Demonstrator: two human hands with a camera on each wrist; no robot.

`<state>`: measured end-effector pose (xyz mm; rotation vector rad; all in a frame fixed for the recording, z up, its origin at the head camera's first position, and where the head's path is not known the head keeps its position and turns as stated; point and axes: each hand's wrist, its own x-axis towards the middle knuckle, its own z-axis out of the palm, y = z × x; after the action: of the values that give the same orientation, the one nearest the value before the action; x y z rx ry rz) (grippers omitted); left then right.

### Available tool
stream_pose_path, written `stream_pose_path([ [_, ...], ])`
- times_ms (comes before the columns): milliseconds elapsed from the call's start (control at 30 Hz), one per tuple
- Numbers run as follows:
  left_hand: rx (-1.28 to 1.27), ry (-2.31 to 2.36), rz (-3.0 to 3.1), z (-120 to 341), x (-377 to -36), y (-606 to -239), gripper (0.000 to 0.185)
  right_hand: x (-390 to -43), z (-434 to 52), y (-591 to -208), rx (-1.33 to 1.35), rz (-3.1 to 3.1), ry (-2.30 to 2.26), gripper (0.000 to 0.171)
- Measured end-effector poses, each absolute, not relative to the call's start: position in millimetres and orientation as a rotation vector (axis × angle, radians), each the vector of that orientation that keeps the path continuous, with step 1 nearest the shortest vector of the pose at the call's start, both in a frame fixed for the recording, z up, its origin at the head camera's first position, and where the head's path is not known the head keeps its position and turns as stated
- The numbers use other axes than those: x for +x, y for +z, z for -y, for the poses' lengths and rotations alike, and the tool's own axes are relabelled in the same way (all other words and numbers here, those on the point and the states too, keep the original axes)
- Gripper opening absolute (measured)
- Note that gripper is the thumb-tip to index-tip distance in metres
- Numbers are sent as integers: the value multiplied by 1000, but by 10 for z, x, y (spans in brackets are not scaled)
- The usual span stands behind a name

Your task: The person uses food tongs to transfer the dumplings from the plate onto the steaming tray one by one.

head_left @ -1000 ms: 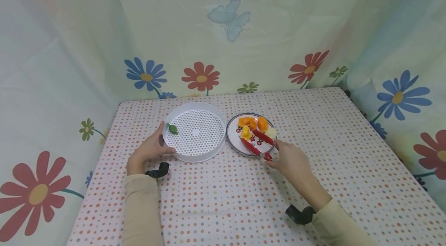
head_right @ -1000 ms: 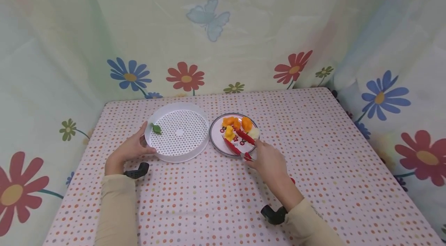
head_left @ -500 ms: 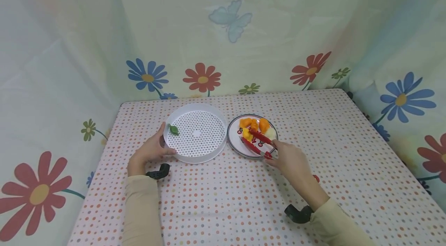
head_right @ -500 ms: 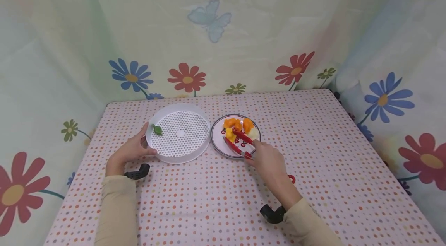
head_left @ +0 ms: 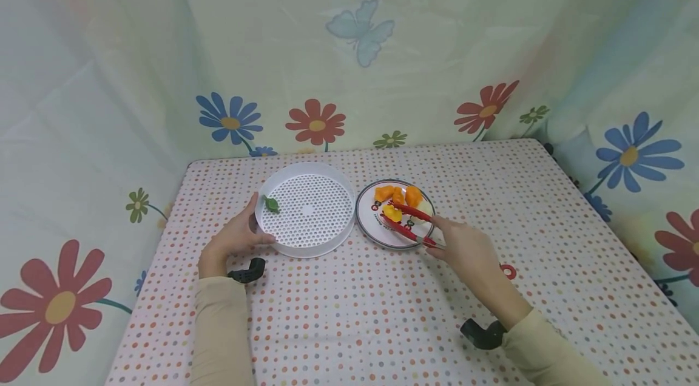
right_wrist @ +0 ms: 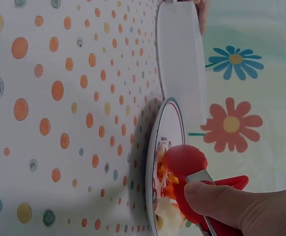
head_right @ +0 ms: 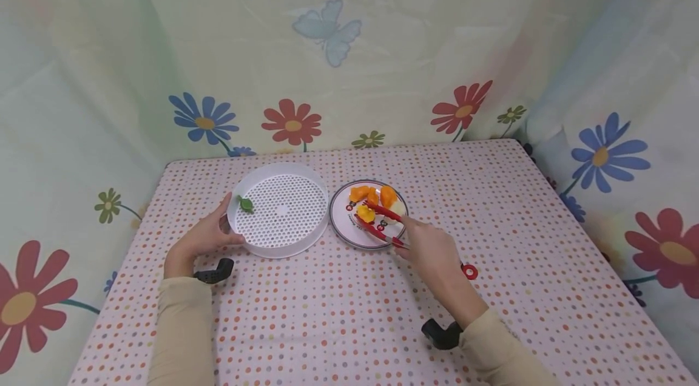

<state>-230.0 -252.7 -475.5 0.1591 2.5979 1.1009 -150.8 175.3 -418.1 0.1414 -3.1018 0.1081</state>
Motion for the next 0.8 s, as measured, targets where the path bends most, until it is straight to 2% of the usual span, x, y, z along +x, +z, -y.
stream_pose_path([
  [400, 148, 1085, -2606, 2549, -2315, -4757, 131, -1493, -1800, -4126, 207, 3101, 110, 65],
  [800, 179, 1105, -2596, 2549, -2323, -4752, 132, -1440, -1793, -4059, 369, 2941, -41, 67],
])
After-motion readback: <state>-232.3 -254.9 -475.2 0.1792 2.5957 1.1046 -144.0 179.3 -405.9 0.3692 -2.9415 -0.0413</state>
